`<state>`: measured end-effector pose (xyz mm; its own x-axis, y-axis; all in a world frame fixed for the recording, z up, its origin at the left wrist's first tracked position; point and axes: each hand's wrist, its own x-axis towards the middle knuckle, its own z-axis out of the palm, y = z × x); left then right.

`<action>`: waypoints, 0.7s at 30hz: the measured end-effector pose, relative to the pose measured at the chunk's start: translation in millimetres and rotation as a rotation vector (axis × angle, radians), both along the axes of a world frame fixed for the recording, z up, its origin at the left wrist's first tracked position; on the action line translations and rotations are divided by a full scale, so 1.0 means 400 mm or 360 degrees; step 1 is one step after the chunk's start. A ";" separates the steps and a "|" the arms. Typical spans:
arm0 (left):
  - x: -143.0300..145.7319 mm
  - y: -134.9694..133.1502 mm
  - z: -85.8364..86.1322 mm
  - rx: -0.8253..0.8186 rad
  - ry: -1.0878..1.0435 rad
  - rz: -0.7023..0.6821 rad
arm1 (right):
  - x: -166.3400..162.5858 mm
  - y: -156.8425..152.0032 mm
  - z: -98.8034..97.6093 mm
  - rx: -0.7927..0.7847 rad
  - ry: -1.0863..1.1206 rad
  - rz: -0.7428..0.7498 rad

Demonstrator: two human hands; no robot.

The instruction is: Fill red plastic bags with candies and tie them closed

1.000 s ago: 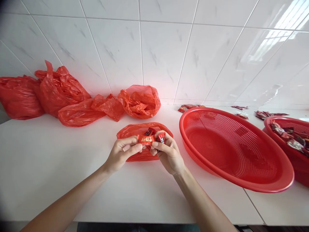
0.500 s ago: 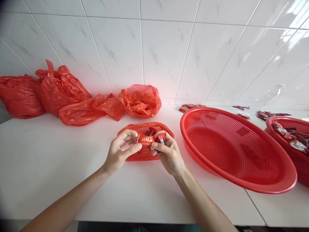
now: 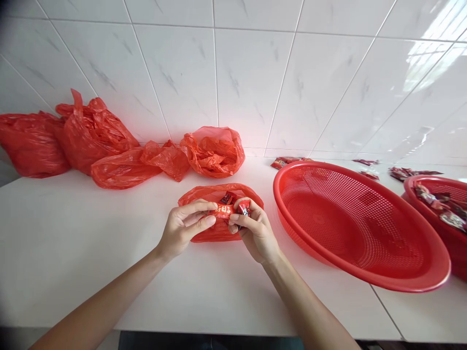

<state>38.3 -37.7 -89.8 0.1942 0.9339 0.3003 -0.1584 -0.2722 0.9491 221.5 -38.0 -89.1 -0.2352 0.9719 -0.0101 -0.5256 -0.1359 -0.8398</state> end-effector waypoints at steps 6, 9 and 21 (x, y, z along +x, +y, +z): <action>-0.012 0.008 0.003 -0.0085 0.0015 -0.0051 | -0.001 -0.003 0.006 0.0039 -0.0031 -0.0011; -0.019 0.011 0.005 -0.0074 0.0058 -0.0092 | -0.001 -0.003 0.006 0.0061 -0.0027 -0.0005; -0.022 0.015 -0.004 0.0065 0.0215 0.0037 | 0.002 0.003 -0.010 0.0157 -0.0138 -0.0053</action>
